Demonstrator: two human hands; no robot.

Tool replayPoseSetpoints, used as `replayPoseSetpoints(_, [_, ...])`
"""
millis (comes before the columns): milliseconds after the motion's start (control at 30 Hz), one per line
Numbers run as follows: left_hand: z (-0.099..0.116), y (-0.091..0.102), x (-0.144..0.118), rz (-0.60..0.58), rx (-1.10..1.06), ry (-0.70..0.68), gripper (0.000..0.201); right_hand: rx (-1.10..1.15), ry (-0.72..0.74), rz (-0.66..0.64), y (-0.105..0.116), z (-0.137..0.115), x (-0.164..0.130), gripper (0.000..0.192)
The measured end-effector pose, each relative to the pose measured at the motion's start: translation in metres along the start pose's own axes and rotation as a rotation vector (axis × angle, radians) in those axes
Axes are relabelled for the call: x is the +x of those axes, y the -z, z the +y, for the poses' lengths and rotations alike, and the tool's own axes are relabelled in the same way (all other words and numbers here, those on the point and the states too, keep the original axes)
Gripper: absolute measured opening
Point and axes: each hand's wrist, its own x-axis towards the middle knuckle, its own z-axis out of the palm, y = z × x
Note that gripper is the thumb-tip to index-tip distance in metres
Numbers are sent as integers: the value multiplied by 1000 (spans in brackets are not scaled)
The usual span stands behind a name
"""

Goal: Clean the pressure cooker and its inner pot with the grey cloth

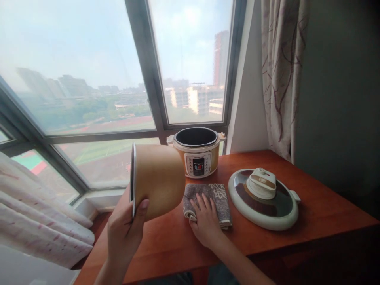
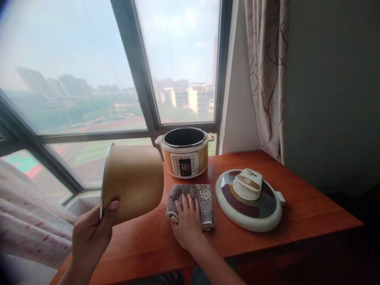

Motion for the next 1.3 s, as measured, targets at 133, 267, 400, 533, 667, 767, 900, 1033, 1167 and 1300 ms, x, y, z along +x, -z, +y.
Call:
replayPoseSetpoints(133, [0,1,6,18,14,-106,45,54,43,-38,-6,-31,-17,64])
replayPoseSetpoints(267, [4,2,12,-33,14,-229,41,165,121,-49,3,-34,-27,71])
replayPoseSetpoints(400, [11,1,16,-58,-5,-324,35,431,144,81,49,-23,-10,56])
replayPoseSetpoints(533, [20,-5,20,-83,-36,-453,28,639,66,267,128,-29,28,47])
replayPoseSetpoints(667, [28,-11,29,-186,29,-629,25,622,198,316,197,-51,56,56])
replayPoseSetpoints(767, [38,-12,43,-257,133,-678,30,444,230,414,228,-66,63,66])
replayPoseSetpoints(900, [61,-16,71,-261,245,-713,37,227,220,479,254,-73,70,70])
replayPoseSetpoints(1033, [87,-33,101,-339,355,-813,35,6,187,561,274,-68,89,51])
replayPoseSetpoints(1167, [98,-59,137,-365,434,-747,37,-139,17,583,288,-52,128,24])
replayPoseSetpoints(1300, [91,-81,179,-206,348,-715,31,51,-138,543,289,-26,171,27])
